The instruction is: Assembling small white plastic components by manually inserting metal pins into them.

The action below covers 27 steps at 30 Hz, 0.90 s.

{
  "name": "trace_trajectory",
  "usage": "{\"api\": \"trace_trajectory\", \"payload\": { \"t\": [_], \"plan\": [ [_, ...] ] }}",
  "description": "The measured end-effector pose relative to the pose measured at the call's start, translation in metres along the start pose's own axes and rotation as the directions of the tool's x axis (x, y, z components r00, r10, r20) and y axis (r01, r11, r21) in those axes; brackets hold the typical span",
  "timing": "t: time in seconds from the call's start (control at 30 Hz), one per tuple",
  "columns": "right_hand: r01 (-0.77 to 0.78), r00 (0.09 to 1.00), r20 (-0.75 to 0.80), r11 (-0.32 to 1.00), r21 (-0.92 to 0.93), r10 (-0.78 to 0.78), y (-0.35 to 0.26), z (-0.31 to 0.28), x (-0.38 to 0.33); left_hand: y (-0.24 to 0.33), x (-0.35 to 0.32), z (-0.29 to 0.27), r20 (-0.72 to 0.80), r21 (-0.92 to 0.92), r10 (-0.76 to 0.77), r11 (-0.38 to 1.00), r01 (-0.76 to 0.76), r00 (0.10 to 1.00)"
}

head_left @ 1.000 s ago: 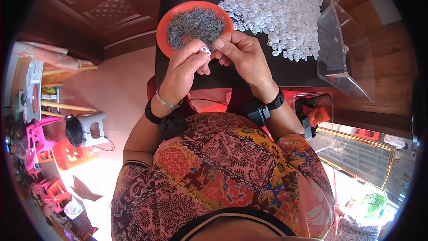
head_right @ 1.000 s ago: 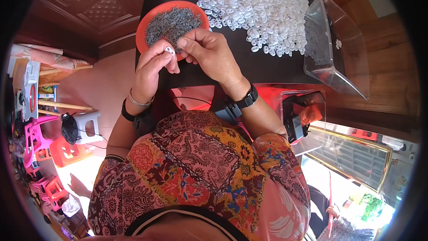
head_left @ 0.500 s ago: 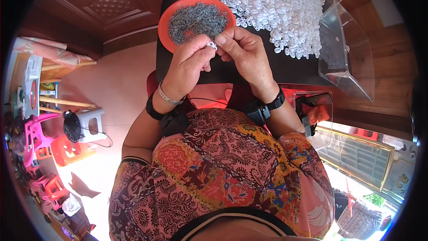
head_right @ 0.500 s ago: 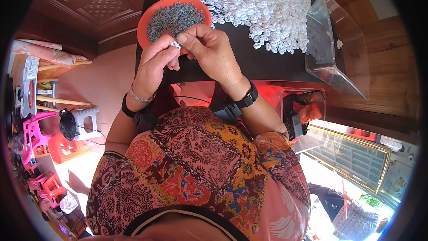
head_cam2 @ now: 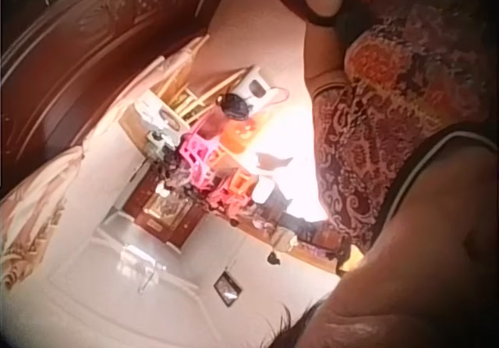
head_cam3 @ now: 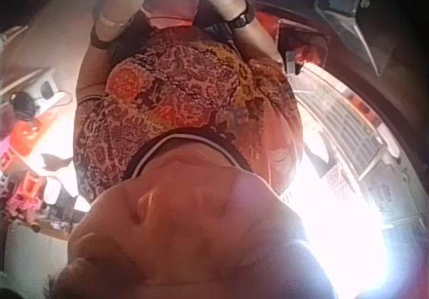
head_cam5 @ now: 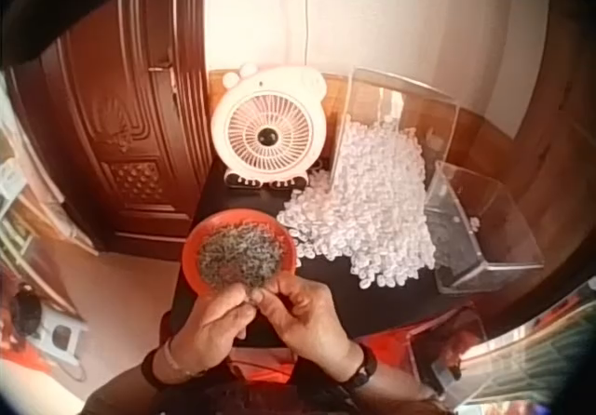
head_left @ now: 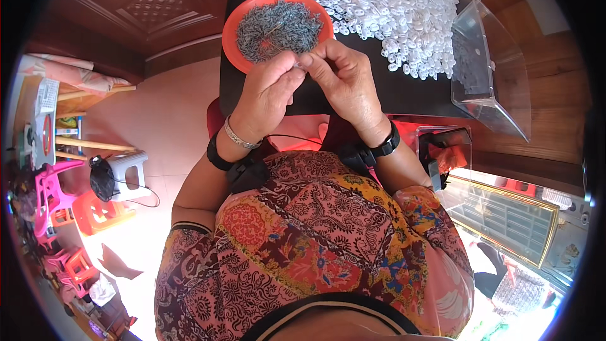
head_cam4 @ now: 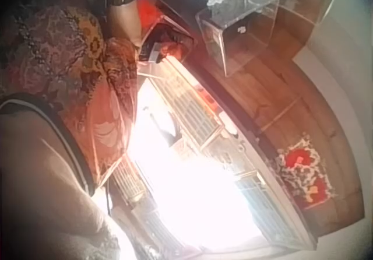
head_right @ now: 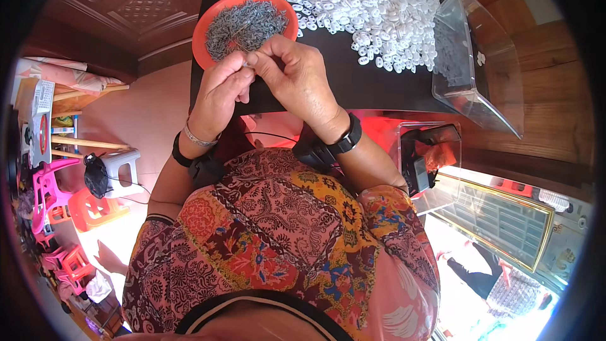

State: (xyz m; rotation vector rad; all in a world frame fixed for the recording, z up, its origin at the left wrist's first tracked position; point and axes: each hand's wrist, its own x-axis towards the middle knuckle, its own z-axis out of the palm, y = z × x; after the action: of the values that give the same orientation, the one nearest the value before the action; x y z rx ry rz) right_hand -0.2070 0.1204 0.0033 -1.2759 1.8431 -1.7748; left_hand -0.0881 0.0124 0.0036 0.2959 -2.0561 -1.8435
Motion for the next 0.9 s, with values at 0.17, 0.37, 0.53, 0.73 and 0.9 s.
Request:
{"api": "trace_trajectory", "payload": {
  "t": [0.17, 0.37, 0.53, 0.73, 0.9],
  "plan": [
    [0.04, 0.999, -0.003, 0.992, -0.123, -0.04, 0.006, 0.002, -0.002, -0.007, -0.002, -0.001, -0.002, 0.069, 0.023, 0.997, -0.023, 1.0],
    [0.045, 0.99, 0.139, 0.975, -0.215, -0.015, 0.002, -0.007, 0.014, -0.013, -0.006, -0.011, -0.04, -0.038, -0.064, 0.997, 0.063, 0.997],
    [0.169, 0.983, 0.158, 0.803, -0.572, -0.095, 0.016, -0.028, 0.058, -0.015, -0.012, -0.03, -0.1, -0.136, -0.122, 0.985, 0.108, 0.987],
    [0.347, 0.909, 0.416, 0.512, -0.786, 0.021, 0.03, -0.011, 0.07, -0.017, -0.019, -0.033, -0.138, -0.243, -0.144, 0.964, 0.108, 0.98],
    [0.332, 0.926, 0.377, 0.502, -0.799, -0.013, 0.039, -0.004, 0.076, -0.019, -0.021, -0.036, -0.107, -0.247, -0.16, 0.96, 0.13, 0.981]
  ]
}}
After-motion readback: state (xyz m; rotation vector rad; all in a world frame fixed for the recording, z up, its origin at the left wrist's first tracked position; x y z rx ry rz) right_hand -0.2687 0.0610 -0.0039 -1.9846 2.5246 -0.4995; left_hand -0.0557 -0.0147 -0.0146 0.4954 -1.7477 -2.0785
